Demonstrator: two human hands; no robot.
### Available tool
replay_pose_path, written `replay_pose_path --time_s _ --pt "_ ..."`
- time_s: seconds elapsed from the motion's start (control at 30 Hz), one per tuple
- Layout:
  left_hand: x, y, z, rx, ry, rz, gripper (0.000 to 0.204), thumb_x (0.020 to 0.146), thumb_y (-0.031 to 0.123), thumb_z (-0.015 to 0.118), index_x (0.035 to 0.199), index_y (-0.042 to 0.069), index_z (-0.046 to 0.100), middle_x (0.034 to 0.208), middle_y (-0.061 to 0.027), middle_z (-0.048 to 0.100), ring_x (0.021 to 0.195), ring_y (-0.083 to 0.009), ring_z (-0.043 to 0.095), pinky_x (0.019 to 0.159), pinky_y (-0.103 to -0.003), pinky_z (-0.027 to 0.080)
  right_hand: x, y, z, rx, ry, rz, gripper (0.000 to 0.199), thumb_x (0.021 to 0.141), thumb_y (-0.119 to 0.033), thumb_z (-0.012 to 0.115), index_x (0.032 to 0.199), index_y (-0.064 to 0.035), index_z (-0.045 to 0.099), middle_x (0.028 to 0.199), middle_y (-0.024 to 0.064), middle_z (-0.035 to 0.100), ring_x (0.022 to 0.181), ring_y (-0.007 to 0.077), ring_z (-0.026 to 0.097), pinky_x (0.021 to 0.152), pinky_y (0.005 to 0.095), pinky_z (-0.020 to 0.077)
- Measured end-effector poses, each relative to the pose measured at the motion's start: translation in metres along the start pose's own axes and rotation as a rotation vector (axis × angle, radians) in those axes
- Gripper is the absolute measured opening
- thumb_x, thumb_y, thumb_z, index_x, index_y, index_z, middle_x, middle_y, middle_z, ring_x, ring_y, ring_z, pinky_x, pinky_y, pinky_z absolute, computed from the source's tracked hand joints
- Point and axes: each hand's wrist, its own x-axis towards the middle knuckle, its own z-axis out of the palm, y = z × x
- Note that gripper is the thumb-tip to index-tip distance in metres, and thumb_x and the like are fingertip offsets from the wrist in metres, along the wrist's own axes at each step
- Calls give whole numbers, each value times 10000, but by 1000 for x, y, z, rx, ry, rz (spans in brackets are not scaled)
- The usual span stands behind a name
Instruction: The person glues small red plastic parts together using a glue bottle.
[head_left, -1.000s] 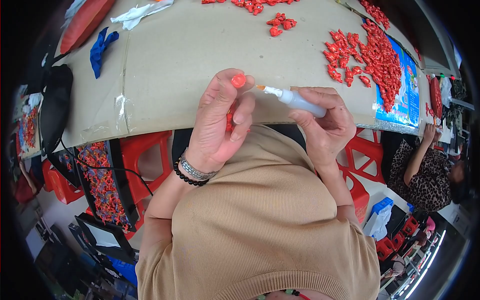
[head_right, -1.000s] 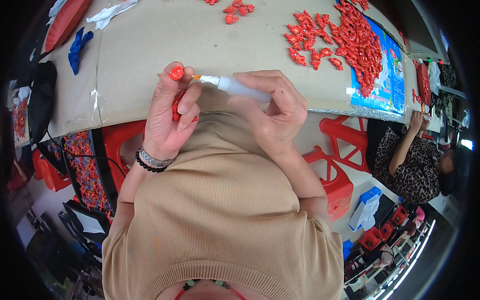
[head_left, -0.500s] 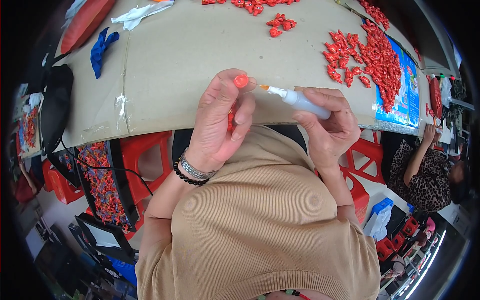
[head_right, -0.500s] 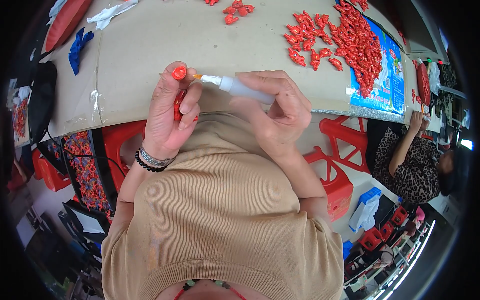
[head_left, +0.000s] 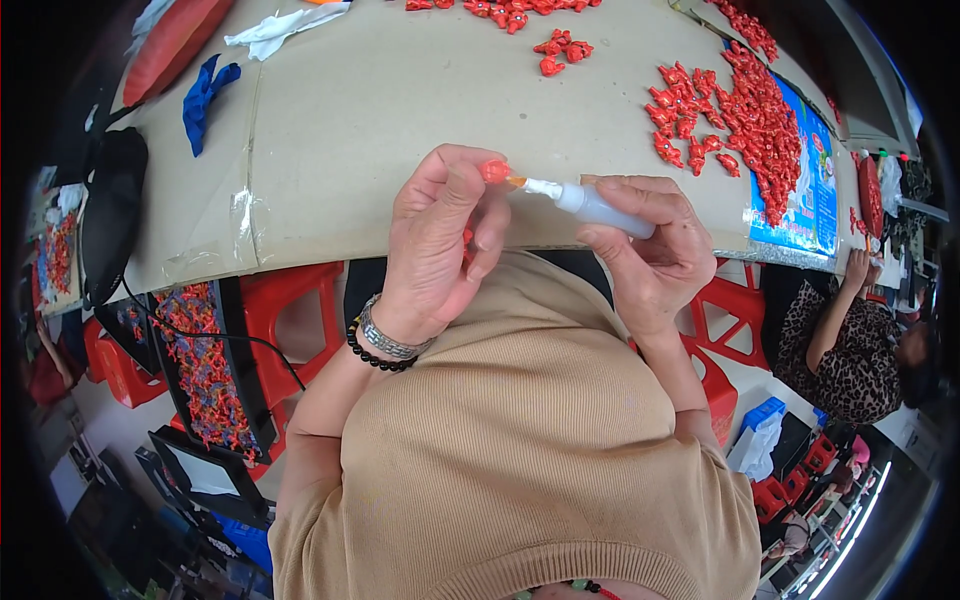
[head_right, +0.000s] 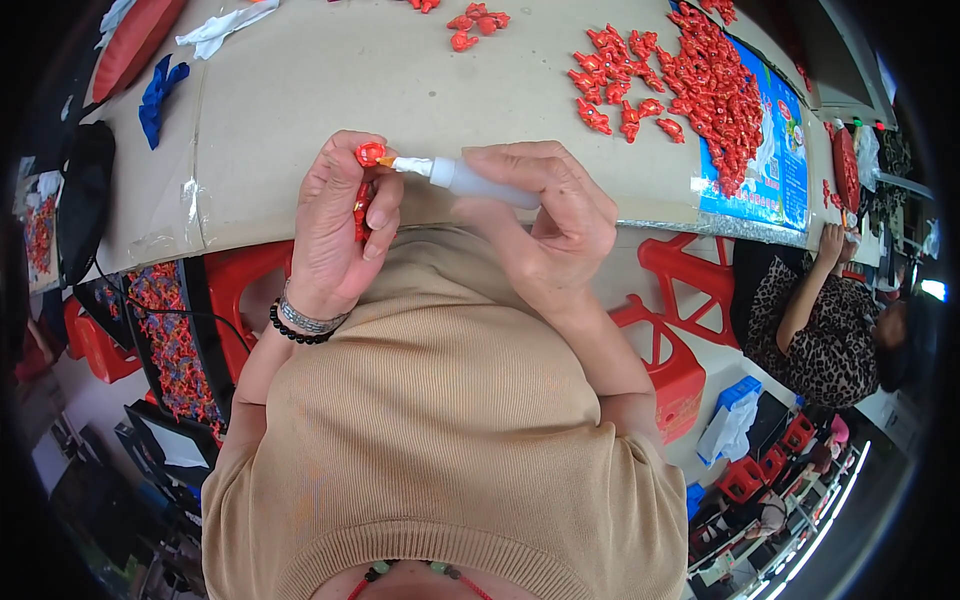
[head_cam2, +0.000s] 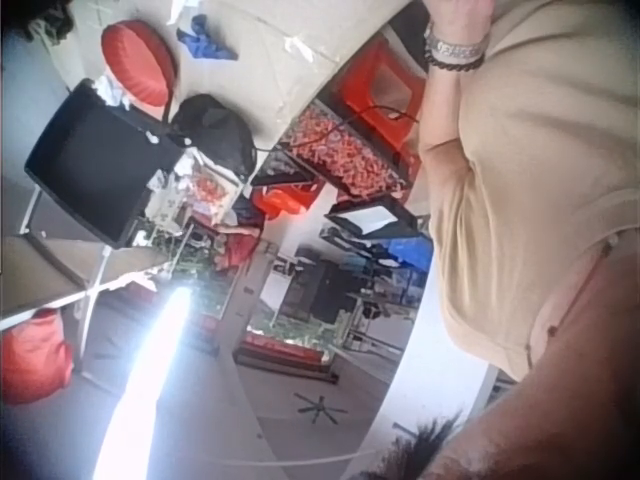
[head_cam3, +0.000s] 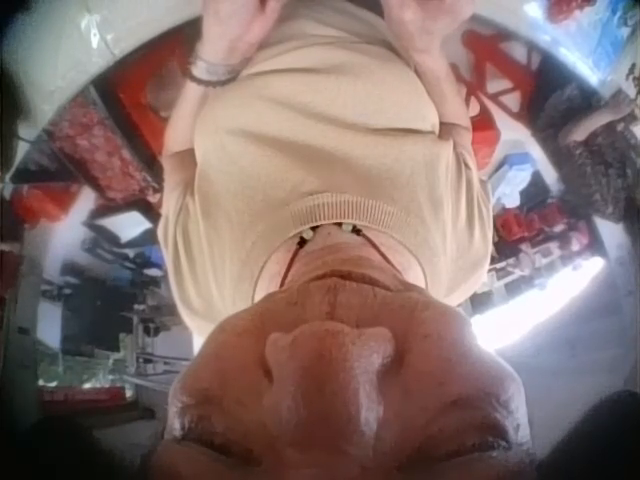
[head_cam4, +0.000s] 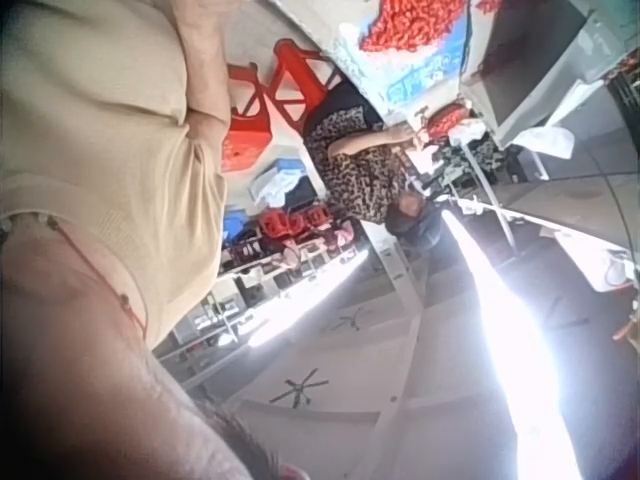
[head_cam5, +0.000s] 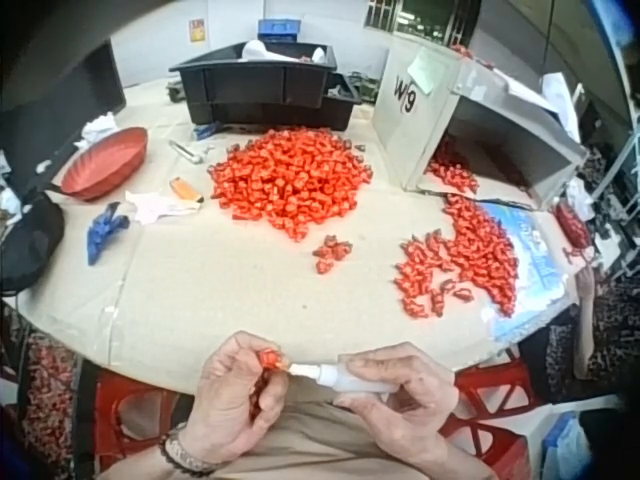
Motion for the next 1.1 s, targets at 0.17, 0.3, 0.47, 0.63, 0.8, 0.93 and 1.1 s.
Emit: replay_pose_path --time_s 0.17,0.3,0.47,0.63,0.8,0.93,1.1 --pt "0 0 2 0 4 8 322 921 359 606 996 47 571 859 -46 619 515 -47 437 350 -175 314 -1 0 0 -24 -7 28 322 629 99 756 932 27 674 913 132 693 819 198 655 695 274 510" --pt "1 0 4 15 12 28 321 921 363 608 982 49 577 859 -53 617 514 -49 437 348 -175 310 3 5 0 -3 14 -28 318 631 97 758 930 27 674 911 132 693 820 201 657 691 273 510" --pt "2 1 2 18 7 26 325 920 368 609 975 49 578 858 -58 614 514 -49 436 350 -174 307 3 2 0 10 7 -17 321 626 105 756 928 32 672 922 140 690 832 208 655 707 276 515" --pt "2 2 4 94 11 0 371 935 432 533 1002 68 555 799 -39 551 520 -66 419 340 -181 319 3 3 -1 -5 -5 -18 311 638 114 740 931 35 668 932 141 681 833 206 655 717 279 517" --pt "0 3 2 44 7 2 350 934 421 550 950 71 553 799 -35 566 506 -61 432 343 -185 314 14 9 -10 75 36 114 393 783 66 689 1156 59 565 1041 163 627 863 197 647 735 282 537" --pt "-2 4 -1 -6 18 -31 340 940 403 558 944 63 563 789 -25 566 494 -55 436 347 -190 308 44 19 -14 411 122 400 460 813 34 627 1256 62 509 1010 103 595 878 192 654 755 300 535" --pt "-1 7 -1 -41 23 -65 301 941 369 572 966 69 576 789 -15 565 490 -54 425 343 -191 304 66 36 -16 521 34 551 423 791 26 648 1189 71 513 996 111 603 848 205 665 745 334 551"
